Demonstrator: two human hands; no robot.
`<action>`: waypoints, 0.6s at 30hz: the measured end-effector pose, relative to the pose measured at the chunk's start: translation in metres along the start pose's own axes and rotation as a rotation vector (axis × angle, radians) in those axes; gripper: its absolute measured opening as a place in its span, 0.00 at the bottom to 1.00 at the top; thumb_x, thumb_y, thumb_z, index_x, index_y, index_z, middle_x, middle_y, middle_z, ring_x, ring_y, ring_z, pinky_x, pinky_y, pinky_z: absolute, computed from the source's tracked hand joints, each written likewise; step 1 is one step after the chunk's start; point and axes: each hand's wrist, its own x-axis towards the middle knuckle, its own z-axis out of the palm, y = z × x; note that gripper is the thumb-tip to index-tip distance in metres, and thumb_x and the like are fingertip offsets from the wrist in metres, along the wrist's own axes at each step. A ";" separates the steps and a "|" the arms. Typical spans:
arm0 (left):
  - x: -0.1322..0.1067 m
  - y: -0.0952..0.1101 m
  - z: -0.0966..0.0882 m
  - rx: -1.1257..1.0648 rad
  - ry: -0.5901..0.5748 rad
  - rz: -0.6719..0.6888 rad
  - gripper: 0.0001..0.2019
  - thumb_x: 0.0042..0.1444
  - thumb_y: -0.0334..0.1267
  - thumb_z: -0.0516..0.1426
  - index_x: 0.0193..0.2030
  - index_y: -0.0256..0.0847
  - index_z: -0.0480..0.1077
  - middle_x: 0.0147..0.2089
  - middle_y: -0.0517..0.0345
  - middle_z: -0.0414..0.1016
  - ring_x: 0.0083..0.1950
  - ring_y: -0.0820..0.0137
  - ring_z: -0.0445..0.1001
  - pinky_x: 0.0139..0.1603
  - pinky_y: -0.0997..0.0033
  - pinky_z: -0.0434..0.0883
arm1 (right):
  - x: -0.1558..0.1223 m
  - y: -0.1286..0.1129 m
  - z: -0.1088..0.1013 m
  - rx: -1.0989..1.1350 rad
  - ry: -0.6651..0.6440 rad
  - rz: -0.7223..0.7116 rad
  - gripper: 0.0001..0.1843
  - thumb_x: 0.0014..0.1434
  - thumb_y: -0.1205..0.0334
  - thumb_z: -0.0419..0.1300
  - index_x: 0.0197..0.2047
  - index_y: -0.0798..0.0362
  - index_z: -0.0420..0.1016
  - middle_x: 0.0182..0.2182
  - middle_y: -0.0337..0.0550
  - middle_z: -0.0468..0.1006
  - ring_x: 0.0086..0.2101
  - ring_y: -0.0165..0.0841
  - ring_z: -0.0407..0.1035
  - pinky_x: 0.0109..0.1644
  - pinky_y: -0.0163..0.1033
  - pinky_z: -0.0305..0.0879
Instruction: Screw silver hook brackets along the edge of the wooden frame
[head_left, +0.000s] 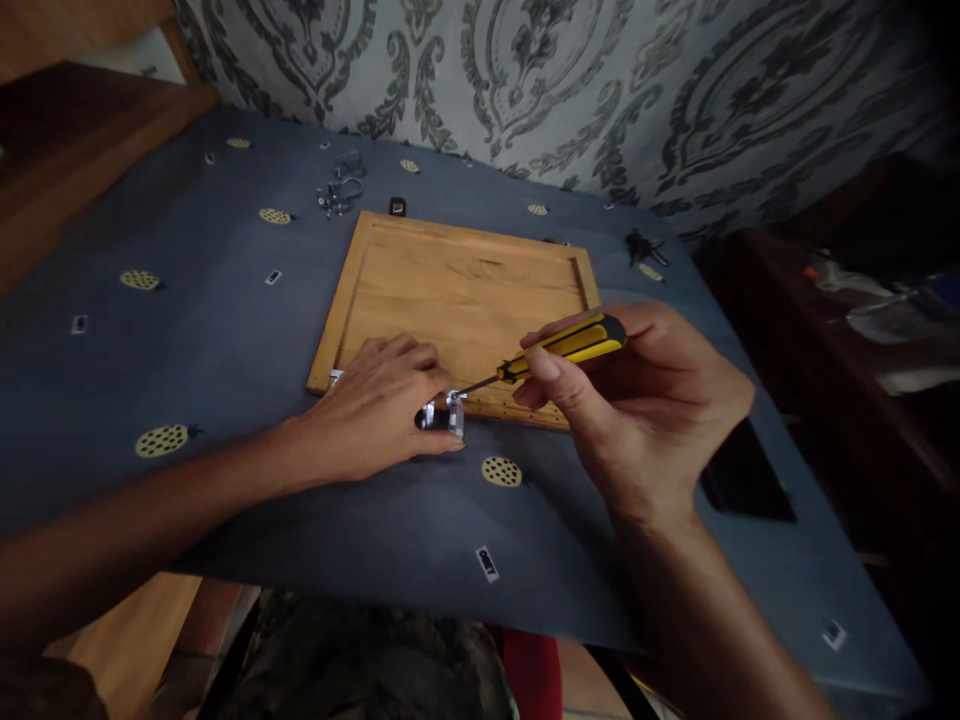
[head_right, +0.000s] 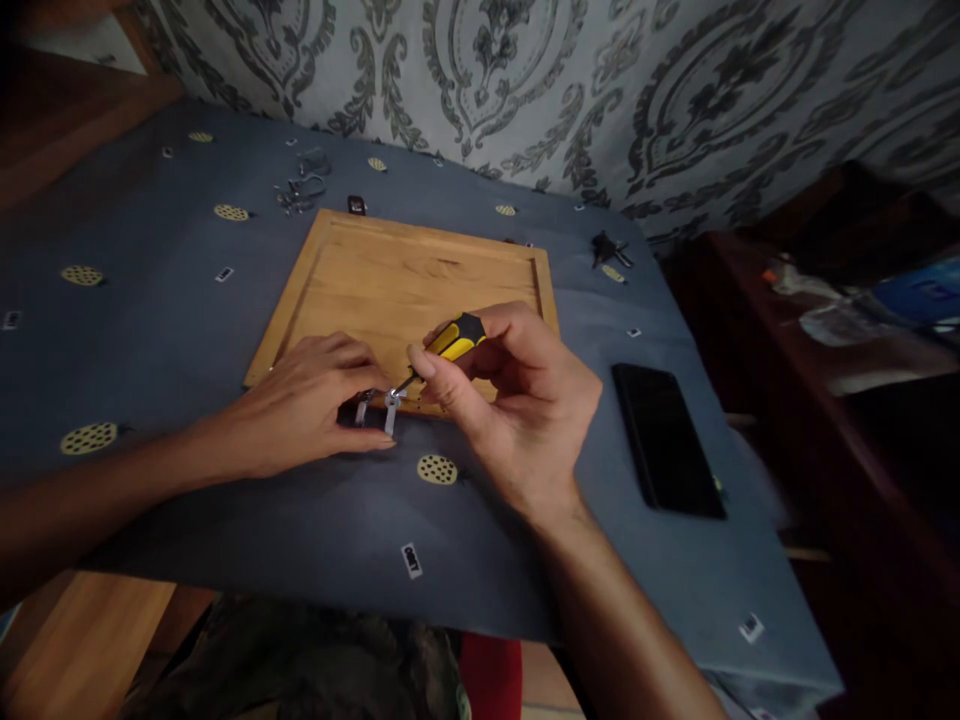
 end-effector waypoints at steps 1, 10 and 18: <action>0.000 0.000 0.000 0.001 0.002 0.003 0.17 0.59 0.53 0.67 0.45 0.41 0.79 0.45 0.53 0.76 0.52 0.56 0.72 0.52 0.58 0.65 | 0.001 0.000 -0.001 -0.003 -0.014 0.006 0.13 0.50 0.58 0.79 0.32 0.46 0.79 0.29 0.34 0.80 0.21 0.28 0.73 0.23 0.35 0.74; 0.001 0.000 -0.001 -0.009 -0.006 0.003 0.18 0.58 0.52 0.68 0.46 0.41 0.79 0.45 0.53 0.76 0.53 0.55 0.72 0.52 0.56 0.66 | 0.006 -0.006 -0.012 -0.041 -0.202 -0.013 0.06 0.58 0.57 0.73 0.33 0.46 0.82 0.36 0.41 0.85 0.27 0.32 0.76 0.28 0.39 0.77; 0.000 0.001 -0.001 -0.027 -0.014 -0.010 0.16 0.59 0.52 0.67 0.46 0.42 0.79 0.46 0.53 0.76 0.53 0.56 0.71 0.52 0.56 0.65 | 0.000 0.001 -0.002 -0.043 -0.046 -0.109 0.09 0.53 0.58 0.77 0.34 0.44 0.81 0.29 0.36 0.79 0.23 0.31 0.72 0.24 0.39 0.73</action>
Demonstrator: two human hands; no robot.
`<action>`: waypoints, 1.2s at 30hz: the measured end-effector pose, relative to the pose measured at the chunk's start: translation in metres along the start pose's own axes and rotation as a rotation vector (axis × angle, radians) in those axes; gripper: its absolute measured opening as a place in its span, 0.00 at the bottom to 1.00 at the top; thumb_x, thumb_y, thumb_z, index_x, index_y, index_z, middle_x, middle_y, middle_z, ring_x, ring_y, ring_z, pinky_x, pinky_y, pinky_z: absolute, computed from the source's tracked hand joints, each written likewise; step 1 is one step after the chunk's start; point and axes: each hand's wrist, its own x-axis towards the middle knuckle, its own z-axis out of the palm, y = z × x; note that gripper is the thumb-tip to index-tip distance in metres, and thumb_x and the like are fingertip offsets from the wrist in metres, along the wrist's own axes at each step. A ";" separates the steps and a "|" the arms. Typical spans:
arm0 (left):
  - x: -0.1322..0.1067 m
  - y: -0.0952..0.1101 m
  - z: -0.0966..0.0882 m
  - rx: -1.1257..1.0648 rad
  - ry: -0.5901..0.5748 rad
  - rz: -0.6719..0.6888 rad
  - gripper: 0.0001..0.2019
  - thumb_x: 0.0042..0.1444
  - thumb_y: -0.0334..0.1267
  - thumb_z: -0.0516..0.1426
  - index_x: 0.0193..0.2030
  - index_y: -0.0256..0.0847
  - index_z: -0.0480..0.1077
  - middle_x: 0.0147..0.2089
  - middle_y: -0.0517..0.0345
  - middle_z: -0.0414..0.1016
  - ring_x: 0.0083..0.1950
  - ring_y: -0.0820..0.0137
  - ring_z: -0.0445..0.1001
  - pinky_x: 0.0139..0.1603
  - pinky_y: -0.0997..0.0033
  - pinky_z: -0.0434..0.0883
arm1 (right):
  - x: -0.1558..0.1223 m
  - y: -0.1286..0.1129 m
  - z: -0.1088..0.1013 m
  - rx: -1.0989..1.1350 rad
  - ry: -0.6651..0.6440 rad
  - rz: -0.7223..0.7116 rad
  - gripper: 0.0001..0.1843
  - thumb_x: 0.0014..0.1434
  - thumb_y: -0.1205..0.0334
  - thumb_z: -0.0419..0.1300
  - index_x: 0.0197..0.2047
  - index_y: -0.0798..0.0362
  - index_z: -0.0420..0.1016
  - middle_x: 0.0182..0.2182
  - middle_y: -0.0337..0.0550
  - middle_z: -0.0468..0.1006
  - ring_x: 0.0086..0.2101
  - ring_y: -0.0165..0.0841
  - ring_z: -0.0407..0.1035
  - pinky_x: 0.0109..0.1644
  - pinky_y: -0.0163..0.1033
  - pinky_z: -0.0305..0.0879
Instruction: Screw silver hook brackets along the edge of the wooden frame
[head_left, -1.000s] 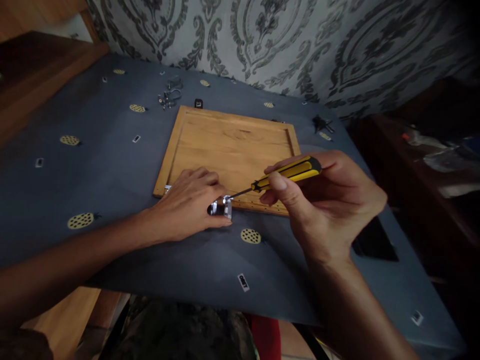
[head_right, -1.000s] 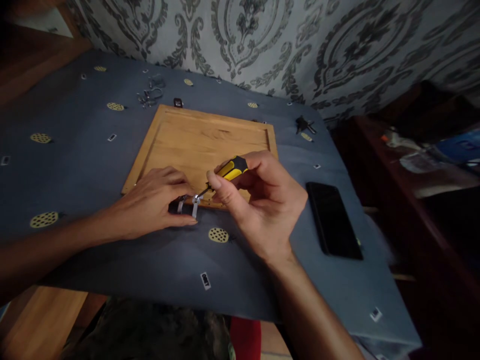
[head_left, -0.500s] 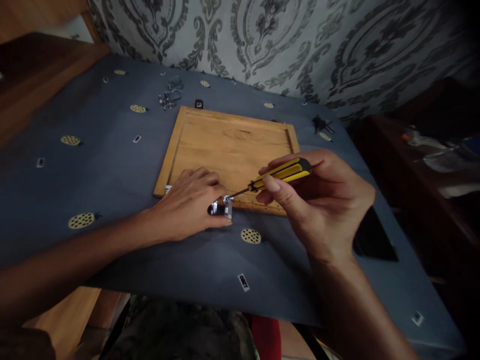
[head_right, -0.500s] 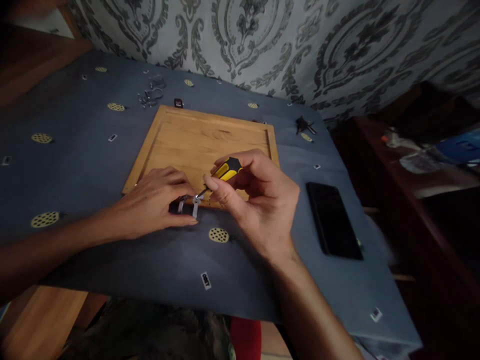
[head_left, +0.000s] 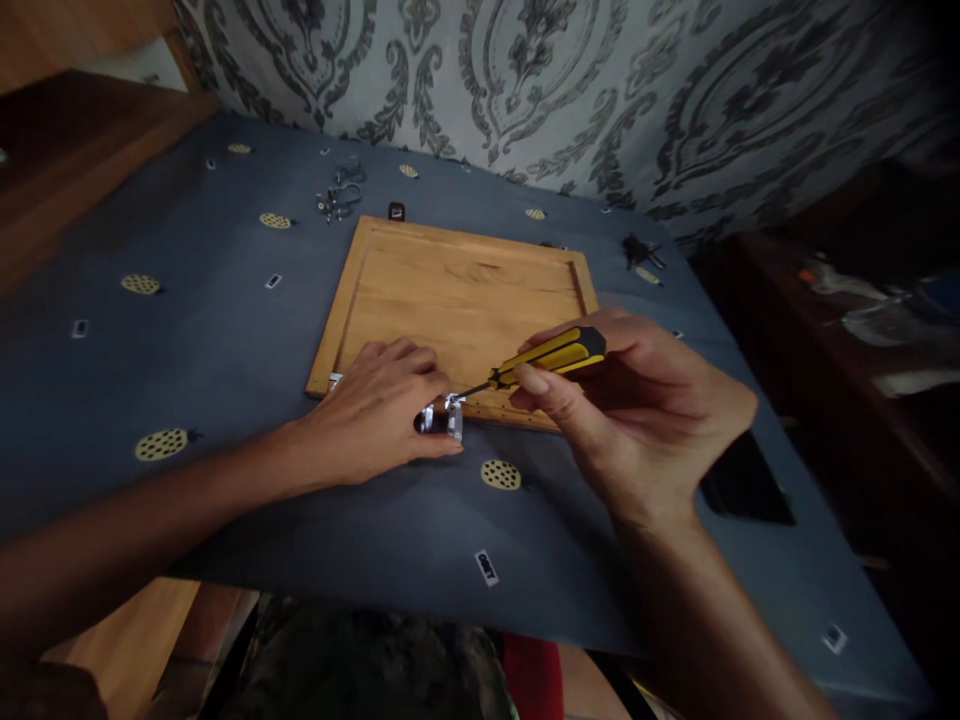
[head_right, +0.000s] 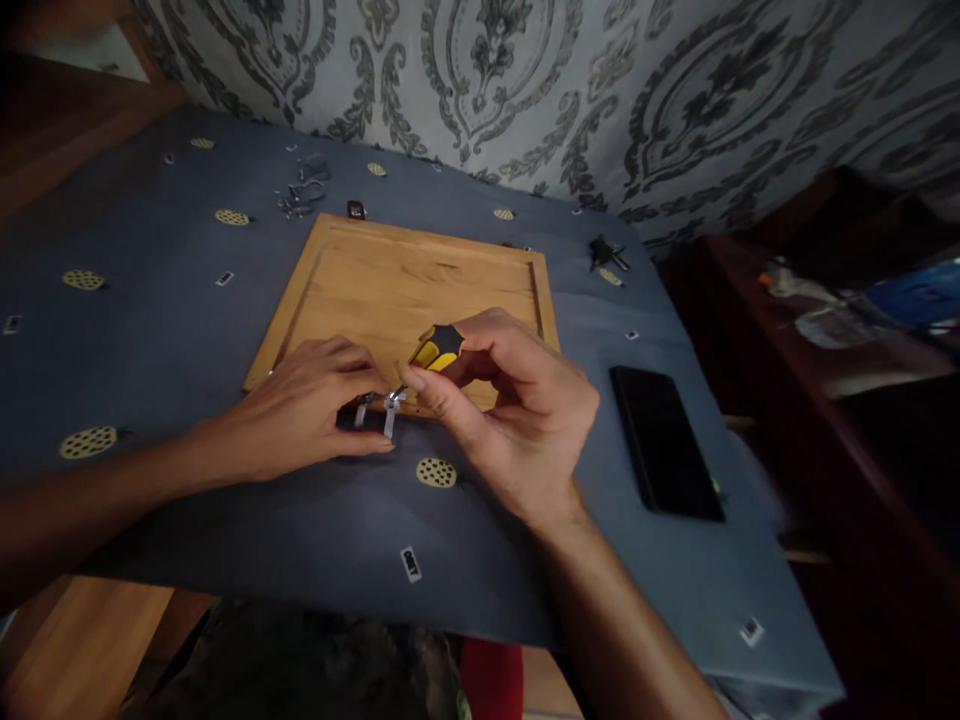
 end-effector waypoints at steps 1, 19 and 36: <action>0.000 0.000 0.000 0.000 0.003 0.000 0.16 0.59 0.52 0.68 0.45 0.41 0.79 0.45 0.53 0.76 0.52 0.56 0.71 0.52 0.57 0.65 | 0.000 -0.001 0.001 -0.008 0.047 -0.012 0.09 0.54 0.58 0.77 0.33 0.44 0.81 0.28 0.36 0.80 0.23 0.31 0.73 0.24 0.39 0.73; -0.002 -0.004 0.004 0.002 0.066 0.038 0.16 0.60 0.53 0.67 0.43 0.42 0.78 0.42 0.55 0.75 0.51 0.58 0.71 0.51 0.58 0.65 | 0.009 0.022 -0.008 0.131 0.164 0.183 0.11 0.56 0.63 0.74 0.30 0.50 0.76 0.23 0.35 0.78 0.18 0.28 0.72 0.22 0.35 0.71; -0.001 -0.002 0.003 0.002 0.043 0.020 0.17 0.59 0.52 0.68 0.44 0.41 0.79 0.44 0.54 0.76 0.52 0.57 0.72 0.53 0.57 0.65 | 0.010 0.011 -0.006 0.036 0.119 0.148 0.12 0.53 0.61 0.76 0.28 0.49 0.76 0.23 0.36 0.77 0.19 0.28 0.73 0.22 0.34 0.73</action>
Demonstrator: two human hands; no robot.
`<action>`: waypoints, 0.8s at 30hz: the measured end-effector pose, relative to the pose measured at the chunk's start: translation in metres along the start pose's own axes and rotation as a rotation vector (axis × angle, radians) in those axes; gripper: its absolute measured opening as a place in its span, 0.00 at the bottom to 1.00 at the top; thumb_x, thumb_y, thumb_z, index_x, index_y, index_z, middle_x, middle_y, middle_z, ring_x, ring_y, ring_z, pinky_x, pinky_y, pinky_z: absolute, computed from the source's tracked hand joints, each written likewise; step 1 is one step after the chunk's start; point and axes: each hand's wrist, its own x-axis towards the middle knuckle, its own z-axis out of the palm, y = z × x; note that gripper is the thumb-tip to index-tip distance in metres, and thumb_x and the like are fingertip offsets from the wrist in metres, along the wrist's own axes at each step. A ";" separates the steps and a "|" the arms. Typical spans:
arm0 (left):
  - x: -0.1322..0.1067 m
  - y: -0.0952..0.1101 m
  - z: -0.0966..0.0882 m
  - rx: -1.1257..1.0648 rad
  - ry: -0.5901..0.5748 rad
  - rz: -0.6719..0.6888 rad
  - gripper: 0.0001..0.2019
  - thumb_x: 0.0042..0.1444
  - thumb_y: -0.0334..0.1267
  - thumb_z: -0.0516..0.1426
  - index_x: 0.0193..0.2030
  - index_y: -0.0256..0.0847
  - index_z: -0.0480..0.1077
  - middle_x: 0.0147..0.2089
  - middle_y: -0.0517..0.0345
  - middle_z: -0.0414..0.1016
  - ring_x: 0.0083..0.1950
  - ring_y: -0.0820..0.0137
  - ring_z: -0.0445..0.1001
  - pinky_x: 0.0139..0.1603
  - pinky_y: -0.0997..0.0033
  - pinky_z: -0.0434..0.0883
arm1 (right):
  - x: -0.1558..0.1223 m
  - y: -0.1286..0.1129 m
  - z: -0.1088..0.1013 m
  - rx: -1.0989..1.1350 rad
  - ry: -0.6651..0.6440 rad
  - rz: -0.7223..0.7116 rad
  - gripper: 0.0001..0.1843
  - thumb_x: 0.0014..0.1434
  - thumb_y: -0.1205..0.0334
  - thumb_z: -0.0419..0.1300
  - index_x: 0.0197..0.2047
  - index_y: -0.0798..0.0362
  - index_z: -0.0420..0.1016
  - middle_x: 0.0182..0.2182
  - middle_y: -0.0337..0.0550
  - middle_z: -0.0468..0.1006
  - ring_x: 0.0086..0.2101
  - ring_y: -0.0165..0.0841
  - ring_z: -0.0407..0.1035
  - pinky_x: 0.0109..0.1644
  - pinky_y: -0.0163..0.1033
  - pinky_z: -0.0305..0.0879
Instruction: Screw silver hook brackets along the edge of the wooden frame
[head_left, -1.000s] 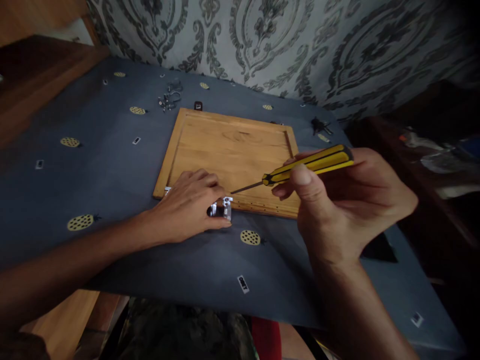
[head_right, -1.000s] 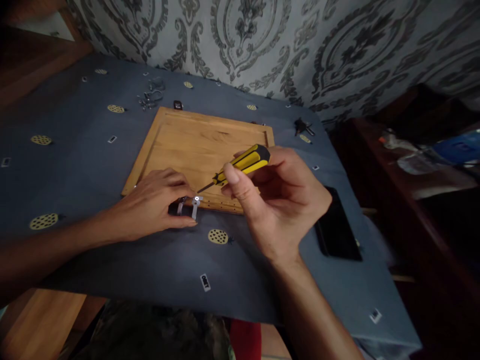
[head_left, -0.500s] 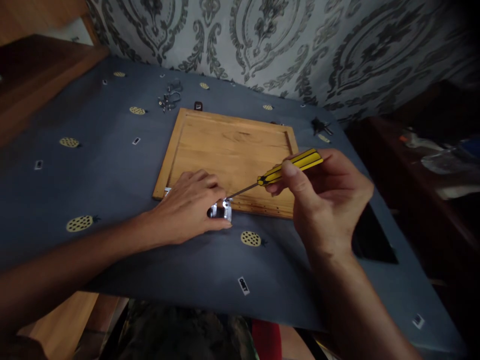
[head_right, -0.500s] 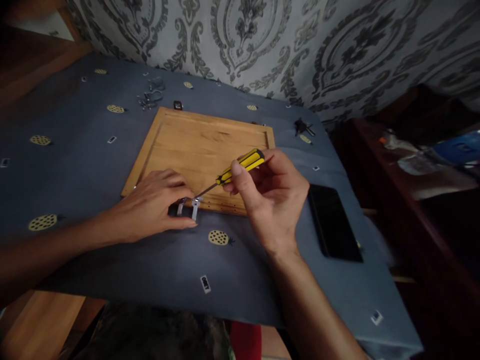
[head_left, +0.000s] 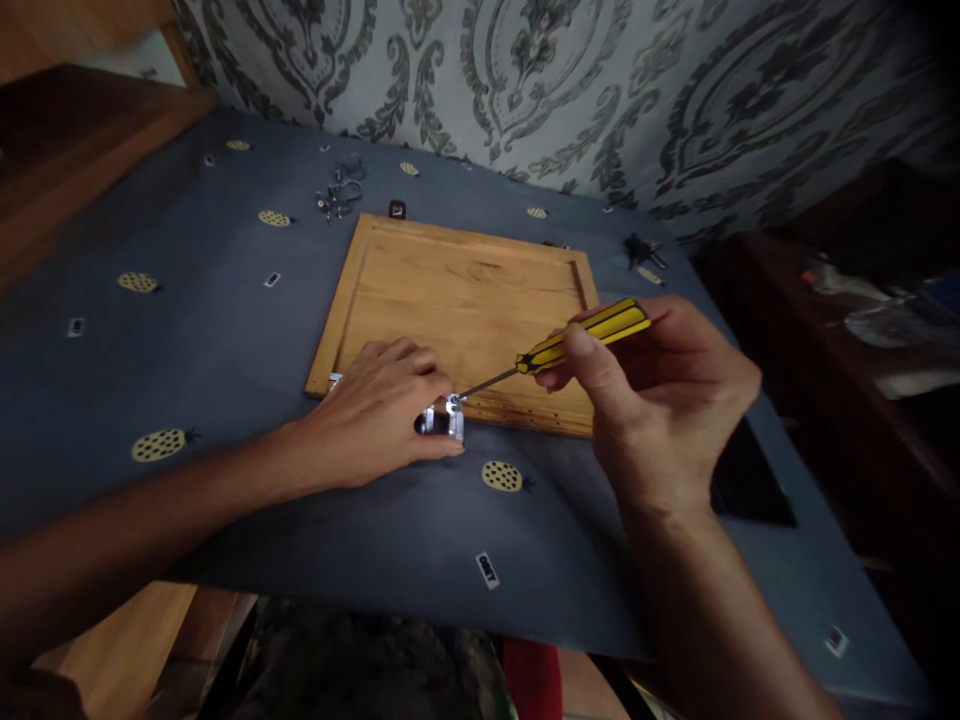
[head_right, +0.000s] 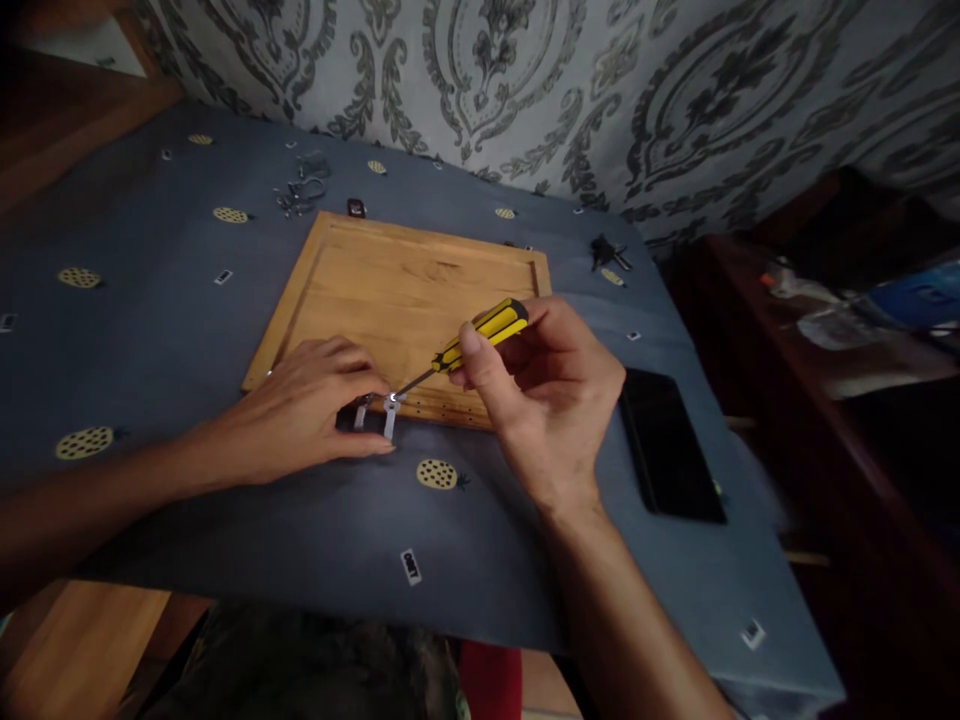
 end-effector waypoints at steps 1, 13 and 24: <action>0.000 0.000 -0.001 -0.003 -0.005 -0.002 0.17 0.59 0.52 0.68 0.44 0.41 0.79 0.44 0.54 0.76 0.52 0.57 0.72 0.53 0.57 0.65 | -0.001 -0.001 0.000 -0.009 -0.001 0.004 0.12 0.52 0.60 0.76 0.28 0.49 0.76 0.23 0.35 0.77 0.19 0.29 0.73 0.22 0.34 0.73; 0.001 0.000 -0.001 0.004 -0.003 0.013 0.17 0.59 0.52 0.68 0.46 0.41 0.79 0.46 0.53 0.76 0.53 0.55 0.72 0.52 0.56 0.66 | -0.003 -0.011 0.001 -0.094 -0.162 -0.105 0.10 0.52 0.55 0.77 0.30 0.44 0.81 0.31 0.37 0.82 0.24 0.29 0.71 0.24 0.37 0.69; 0.001 0.002 -0.002 0.000 -0.035 -0.010 0.16 0.59 0.51 0.68 0.47 0.42 0.79 0.46 0.53 0.76 0.53 0.55 0.71 0.53 0.56 0.66 | -0.005 -0.010 0.009 -0.181 -0.100 -0.094 0.20 0.50 0.49 0.78 0.26 0.47 0.73 0.22 0.32 0.71 0.21 0.27 0.64 0.22 0.36 0.61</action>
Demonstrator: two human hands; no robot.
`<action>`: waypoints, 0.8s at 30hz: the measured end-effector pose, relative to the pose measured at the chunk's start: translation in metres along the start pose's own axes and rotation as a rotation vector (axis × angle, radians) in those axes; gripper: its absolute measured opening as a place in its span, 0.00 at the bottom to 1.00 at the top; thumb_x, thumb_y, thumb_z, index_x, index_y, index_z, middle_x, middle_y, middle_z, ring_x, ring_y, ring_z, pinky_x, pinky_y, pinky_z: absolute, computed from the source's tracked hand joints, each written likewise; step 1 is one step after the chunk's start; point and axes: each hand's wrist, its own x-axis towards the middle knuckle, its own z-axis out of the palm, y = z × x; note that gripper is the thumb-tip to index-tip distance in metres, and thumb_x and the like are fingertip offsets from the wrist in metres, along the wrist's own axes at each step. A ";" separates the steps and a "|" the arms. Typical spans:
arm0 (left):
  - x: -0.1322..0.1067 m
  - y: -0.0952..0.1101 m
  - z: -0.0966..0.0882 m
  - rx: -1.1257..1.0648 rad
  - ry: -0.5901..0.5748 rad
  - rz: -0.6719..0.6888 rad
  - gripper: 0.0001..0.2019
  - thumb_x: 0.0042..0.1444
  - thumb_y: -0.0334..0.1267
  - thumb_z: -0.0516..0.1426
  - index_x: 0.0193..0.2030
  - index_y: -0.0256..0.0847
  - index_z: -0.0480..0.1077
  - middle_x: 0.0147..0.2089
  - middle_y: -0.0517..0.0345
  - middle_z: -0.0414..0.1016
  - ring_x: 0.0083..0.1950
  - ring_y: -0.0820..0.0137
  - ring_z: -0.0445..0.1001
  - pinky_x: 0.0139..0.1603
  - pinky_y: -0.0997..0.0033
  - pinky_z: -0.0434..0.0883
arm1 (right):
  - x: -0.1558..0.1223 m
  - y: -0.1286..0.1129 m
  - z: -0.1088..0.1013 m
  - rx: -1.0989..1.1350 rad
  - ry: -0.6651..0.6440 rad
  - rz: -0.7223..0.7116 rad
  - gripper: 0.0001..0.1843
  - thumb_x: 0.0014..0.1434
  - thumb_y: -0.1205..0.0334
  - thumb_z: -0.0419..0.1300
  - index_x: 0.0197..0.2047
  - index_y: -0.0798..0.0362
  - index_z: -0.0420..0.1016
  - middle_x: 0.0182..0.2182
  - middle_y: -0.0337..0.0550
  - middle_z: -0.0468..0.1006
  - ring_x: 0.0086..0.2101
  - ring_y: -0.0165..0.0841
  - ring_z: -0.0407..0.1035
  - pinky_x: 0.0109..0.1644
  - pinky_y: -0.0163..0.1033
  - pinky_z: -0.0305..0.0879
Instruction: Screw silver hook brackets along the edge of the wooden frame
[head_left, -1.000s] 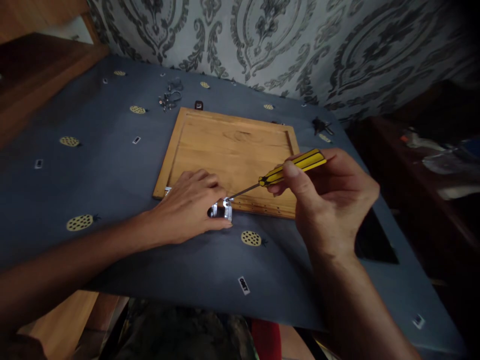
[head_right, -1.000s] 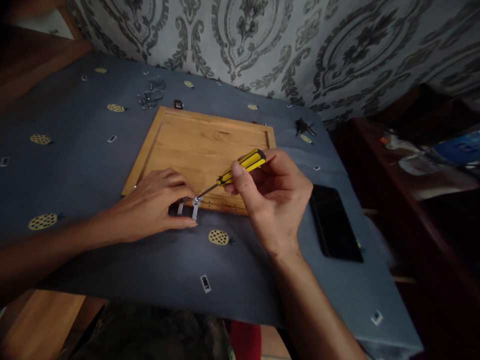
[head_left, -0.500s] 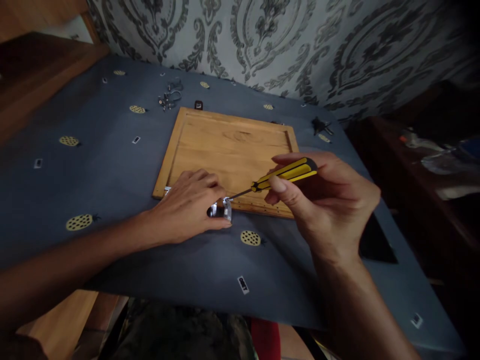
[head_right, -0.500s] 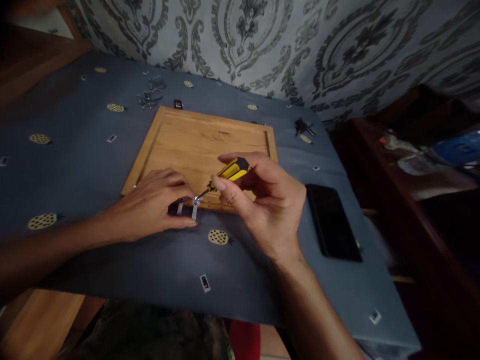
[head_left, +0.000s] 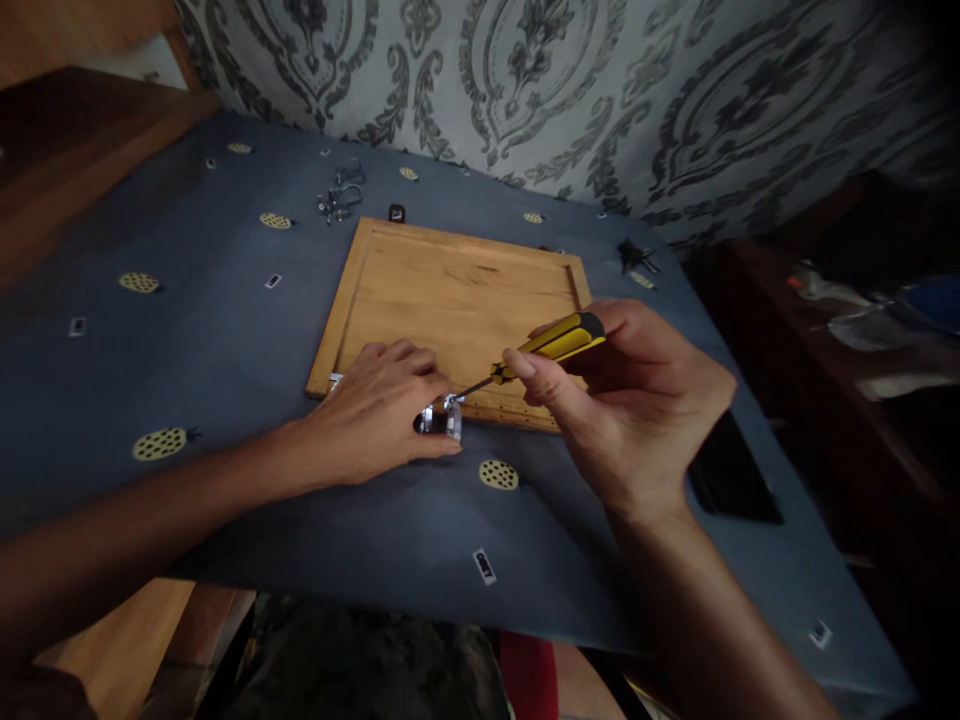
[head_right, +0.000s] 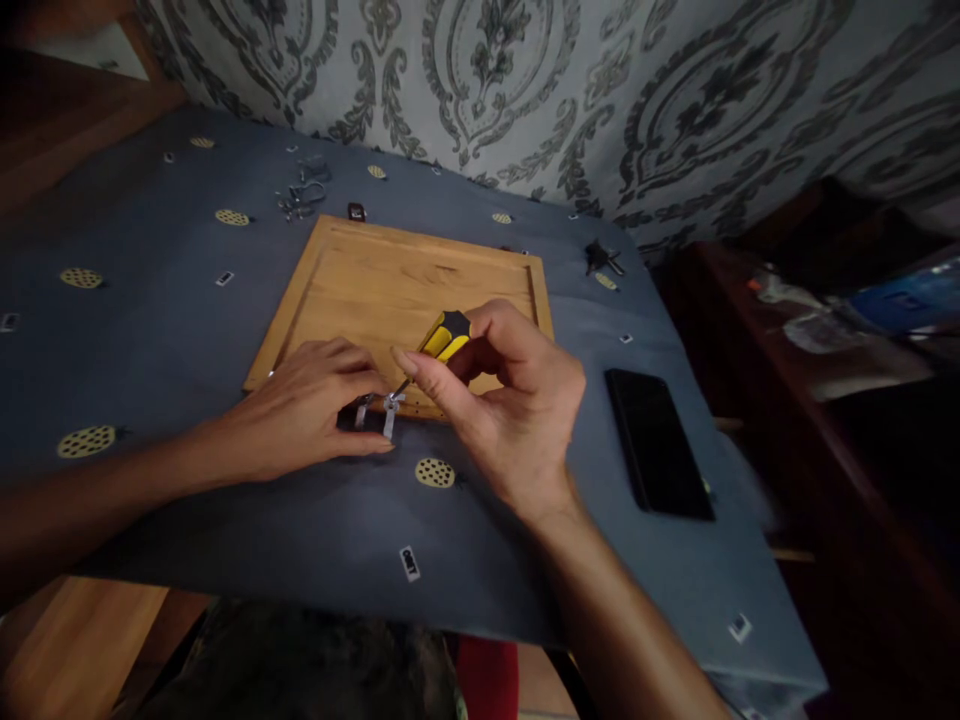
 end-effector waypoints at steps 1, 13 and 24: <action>0.000 0.000 0.000 0.004 -0.002 -0.002 0.16 0.59 0.51 0.68 0.47 0.42 0.79 0.46 0.53 0.76 0.53 0.55 0.71 0.53 0.56 0.66 | 0.000 0.000 0.001 -0.011 -0.001 -0.003 0.20 0.50 0.49 0.78 0.27 0.47 0.72 0.22 0.31 0.71 0.20 0.27 0.64 0.22 0.36 0.60; -0.001 -0.002 0.001 -0.005 0.026 0.005 0.17 0.59 0.51 0.68 0.45 0.40 0.80 0.45 0.54 0.76 0.52 0.57 0.72 0.54 0.57 0.65 | 0.010 0.000 -0.003 0.191 0.281 -0.005 0.12 0.58 0.61 0.74 0.30 0.49 0.75 0.24 0.33 0.76 0.21 0.26 0.70 0.25 0.33 0.67; -0.001 -0.002 0.000 -0.013 0.022 0.003 0.17 0.58 0.51 0.69 0.44 0.40 0.79 0.46 0.54 0.76 0.53 0.57 0.71 0.54 0.57 0.65 | 0.012 0.056 -0.014 0.374 0.027 0.545 0.17 0.52 0.54 0.76 0.37 0.51 0.74 0.28 0.34 0.81 0.27 0.26 0.80 0.31 0.29 0.76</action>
